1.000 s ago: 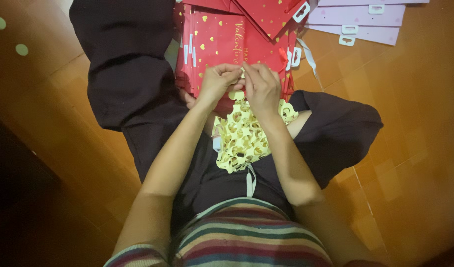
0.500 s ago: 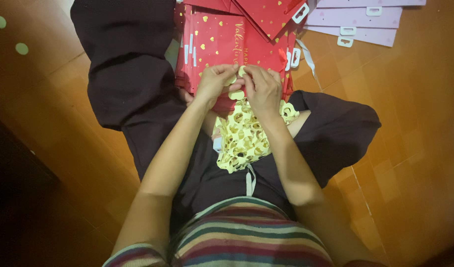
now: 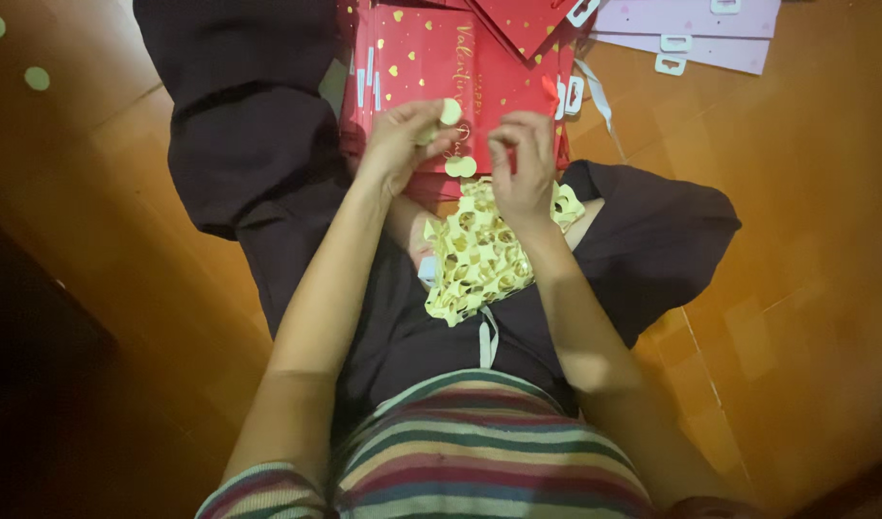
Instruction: The person sits on the floor and repeatedly picks small yellow circular paper pieces from a pile, then places them onto red envelopes. The person handles the envelopes and paper pieces by hand throughout the clip.
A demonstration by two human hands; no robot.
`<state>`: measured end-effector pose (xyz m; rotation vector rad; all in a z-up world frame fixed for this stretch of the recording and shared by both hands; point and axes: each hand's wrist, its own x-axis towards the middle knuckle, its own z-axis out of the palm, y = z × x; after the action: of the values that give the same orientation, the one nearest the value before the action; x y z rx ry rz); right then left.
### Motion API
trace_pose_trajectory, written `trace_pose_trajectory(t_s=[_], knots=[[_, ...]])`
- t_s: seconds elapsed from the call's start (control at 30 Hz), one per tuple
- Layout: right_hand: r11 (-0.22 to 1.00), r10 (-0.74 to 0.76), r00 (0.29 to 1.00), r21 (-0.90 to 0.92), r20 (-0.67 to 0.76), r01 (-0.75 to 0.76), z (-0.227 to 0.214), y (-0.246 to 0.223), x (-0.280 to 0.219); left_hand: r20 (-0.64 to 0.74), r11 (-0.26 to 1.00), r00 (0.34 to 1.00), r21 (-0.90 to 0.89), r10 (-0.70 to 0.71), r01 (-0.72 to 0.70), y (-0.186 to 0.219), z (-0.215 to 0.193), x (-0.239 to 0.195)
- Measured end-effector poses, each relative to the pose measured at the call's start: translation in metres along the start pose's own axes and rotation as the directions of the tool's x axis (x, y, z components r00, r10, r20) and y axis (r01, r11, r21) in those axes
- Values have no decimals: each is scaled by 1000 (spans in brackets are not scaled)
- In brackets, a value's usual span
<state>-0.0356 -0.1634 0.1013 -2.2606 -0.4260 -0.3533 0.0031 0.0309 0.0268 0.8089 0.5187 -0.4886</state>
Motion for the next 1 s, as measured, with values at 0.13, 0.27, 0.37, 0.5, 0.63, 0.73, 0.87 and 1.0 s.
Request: trace_pose_trajectory(t_s=[0.13,0.27,0.37,0.5,0.63,0.73,0.87,1.0], knots=[[975,214,954,21,210,-223,-3,2,-8,-41,983,994,163,97,-89,13,-1,-10],[996,81,962,-60,262,-67,0,-3,-19,0,965,993,238,114,-111,17,1,-16],[997,22,960,-83,278,1,4,-4,-23,23,964,989,221,146,-148,17,-3,-17],[999,-7,943,-37,332,21,8,-3,-24,25,964,987,213,159,-161,17,-4,-16],[996,84,933,-47,351,-72,11,-1,-31,35,950,983,252,181,-184,13,-6,-13],[985,161,951,-102,264,-138,12,2,-29,26,950,982,250,188,-188,13,-7,-12],[980,-68,949,-158,307,122,15,0,-16,-38,963,974,163,223,-214,15,-8,-9],[973,-67,926,-179,372,142,18,-7,-6,-97,966,962,65,255,-250,20,-13,-8]])
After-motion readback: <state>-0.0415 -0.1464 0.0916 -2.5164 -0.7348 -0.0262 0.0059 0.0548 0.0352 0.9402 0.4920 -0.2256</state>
